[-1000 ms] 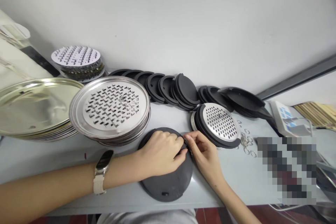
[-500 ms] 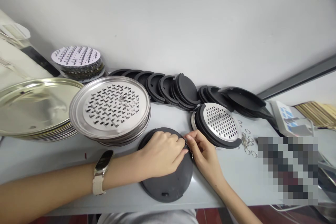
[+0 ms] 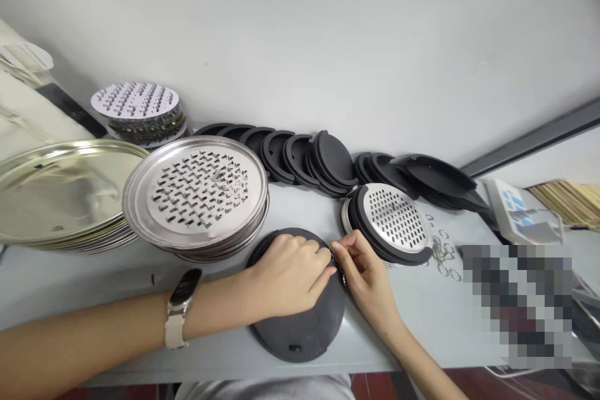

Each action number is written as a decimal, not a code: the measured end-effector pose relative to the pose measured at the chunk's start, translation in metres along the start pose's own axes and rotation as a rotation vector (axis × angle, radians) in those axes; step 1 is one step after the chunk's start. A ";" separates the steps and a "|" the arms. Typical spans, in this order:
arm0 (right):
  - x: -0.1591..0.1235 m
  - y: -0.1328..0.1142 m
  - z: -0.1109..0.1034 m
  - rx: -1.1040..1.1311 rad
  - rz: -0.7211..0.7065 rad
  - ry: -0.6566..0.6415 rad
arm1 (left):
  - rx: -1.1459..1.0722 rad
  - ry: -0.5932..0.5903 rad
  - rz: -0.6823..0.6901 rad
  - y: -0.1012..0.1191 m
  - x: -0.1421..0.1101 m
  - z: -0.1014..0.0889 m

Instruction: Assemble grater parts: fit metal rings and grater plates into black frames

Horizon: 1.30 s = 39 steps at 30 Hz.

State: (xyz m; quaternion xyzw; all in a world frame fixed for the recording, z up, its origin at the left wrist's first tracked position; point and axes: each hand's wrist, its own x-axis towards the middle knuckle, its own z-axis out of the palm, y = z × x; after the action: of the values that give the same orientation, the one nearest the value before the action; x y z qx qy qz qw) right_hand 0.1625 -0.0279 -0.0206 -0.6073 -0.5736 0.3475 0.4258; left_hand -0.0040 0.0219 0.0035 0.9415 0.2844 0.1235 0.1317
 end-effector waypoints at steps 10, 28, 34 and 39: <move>-0.005 -0.002 0.001 -0.067 0.023 0.027 | -0.004 0.009 0.011 -0.001 -0.001 0.001; -0.003 0.001 -0.001 -0.011 0.071 0.010 | 0.010 0.013 0.015 -0.001 0.000 0.000; -0.003 0.000 -0.001 0.063 0.080 -0.015 | 0.001 -0.004 0.005 0.000 0.001 -0.002; -0.002 -0.001 -0.002 0.160 0.097 -0.020 | -0.005 0.002 -0.004 0.000 0.001 -0.003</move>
State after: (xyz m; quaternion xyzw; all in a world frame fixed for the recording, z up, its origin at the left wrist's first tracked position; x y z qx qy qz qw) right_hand 0.1638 -0.0306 -0.0193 -0.5949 -0.5182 0.4184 0.4500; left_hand -0.0037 0.0226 0.0064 0.9404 0.2863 0.1250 0.1343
